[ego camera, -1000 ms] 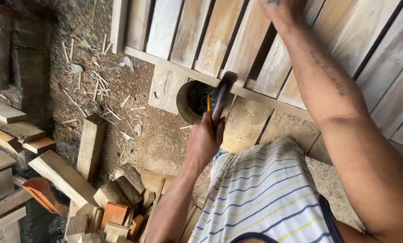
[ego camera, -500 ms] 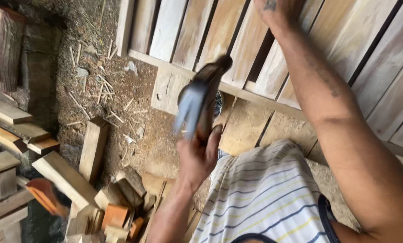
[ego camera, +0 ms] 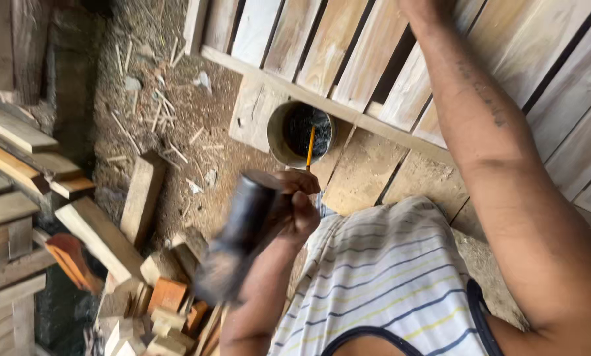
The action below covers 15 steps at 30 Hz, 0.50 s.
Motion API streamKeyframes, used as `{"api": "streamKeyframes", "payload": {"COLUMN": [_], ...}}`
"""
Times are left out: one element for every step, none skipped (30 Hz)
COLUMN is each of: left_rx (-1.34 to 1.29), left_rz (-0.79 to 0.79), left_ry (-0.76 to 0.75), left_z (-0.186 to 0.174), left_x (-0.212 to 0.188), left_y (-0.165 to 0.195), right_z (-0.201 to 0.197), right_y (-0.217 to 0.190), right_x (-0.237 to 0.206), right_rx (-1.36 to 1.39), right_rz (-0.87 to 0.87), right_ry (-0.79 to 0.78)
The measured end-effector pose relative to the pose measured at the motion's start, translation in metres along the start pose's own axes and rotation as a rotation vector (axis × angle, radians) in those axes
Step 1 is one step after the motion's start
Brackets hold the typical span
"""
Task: The person places a wooden plank onto a slatted wooden frame and secures it by hammering nails into the wood. The person then flips the frame over and continues hammering nails into the other side to secure the planks.
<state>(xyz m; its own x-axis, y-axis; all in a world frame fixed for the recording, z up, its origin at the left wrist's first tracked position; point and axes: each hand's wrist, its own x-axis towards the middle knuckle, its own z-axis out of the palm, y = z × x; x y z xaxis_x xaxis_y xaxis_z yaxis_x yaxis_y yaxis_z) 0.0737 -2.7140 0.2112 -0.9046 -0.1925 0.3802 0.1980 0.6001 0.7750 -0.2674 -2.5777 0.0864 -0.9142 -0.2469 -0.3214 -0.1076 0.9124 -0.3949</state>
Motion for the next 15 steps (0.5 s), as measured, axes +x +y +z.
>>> {"api": "streamKeyframes", "payload": {"left_rx": [0.127,0.26,0.248,0.229,0.195,0.199,0.194,0.187,0.137,0.085,-0.018,-0.123,-0.23,-0.196,-0.166], "left_rz": [0.052,0.109,-0.141,-0.426,-0.749,-0.7,-0.631,-0.593,-0.582,-0.561,-0.575,-0.595,-0.616,-0.62,-0.608], "left_ry": [-0.046,-0.081,-0.148,-0.229,-0.302,-0.177,-0.081,0.008,0.086,0.179,0.29,0.381,0.471,0.503,0.541], "left_z": [0.004,0.007,0.01,0.012,0.01,0.005,-0.002,-0.008,-0.016,-0.022,-0.026,-0.031,-0.035,-0.039,-0.044], "left_x": [0.0,0.001,0.003,-0.003,-0.018,-0.027,-0.035,-0.047,-0.058,-0.068,-0.077,-0.086,-0.094,-0.102,-0.108], "left_y": [-0.006,-0.013,-0.021,-0.026,-0.024,-0.023,-0.021,-0.016,-0.011,-0.008,-0.006,-0.004,-0.004,-0.004,-0.005], "right_z": [-0.006,-0.008,-0.012,-0.014,-0.017,-0.014,-0.014,-0.009,-0.001,0.012,0.029,0.05,0.07,0.092,0.111], "right_y": [0.0,0.001,0.001,0.0,-0.003,-0.006,-0.011,-0.019,-0.034,-0.053,-0.073,-0.094,-0.113,-0.132,-0.148], "right_x": [0.001,0.0,0.0,-0.002,-0.007,-0.006,-0.013,-0.026,-0.042,-0.061,-0.087,-0.113,-0.135,-0.155,-0.162], "right_rx": [0.005,0.01,0.021,0.03,0.041,0.065,0.115,0.185,0.332,0.497,0.635,0.646,0.607,0.526,0.344], "right_rz": [0.01,0.013,0.02,0.027,0.025,0.008,-0.013,-0.077,-0.271,-0.518,-0.776,-0.949,-1.054,-1.078,-0.978], "right_ry": [0.009,0.029,0.051,0.065,0.075,0.157,0.281,0.445,0.62,0.75,0.782,0.611,0.392,0.186,-0.076]}}
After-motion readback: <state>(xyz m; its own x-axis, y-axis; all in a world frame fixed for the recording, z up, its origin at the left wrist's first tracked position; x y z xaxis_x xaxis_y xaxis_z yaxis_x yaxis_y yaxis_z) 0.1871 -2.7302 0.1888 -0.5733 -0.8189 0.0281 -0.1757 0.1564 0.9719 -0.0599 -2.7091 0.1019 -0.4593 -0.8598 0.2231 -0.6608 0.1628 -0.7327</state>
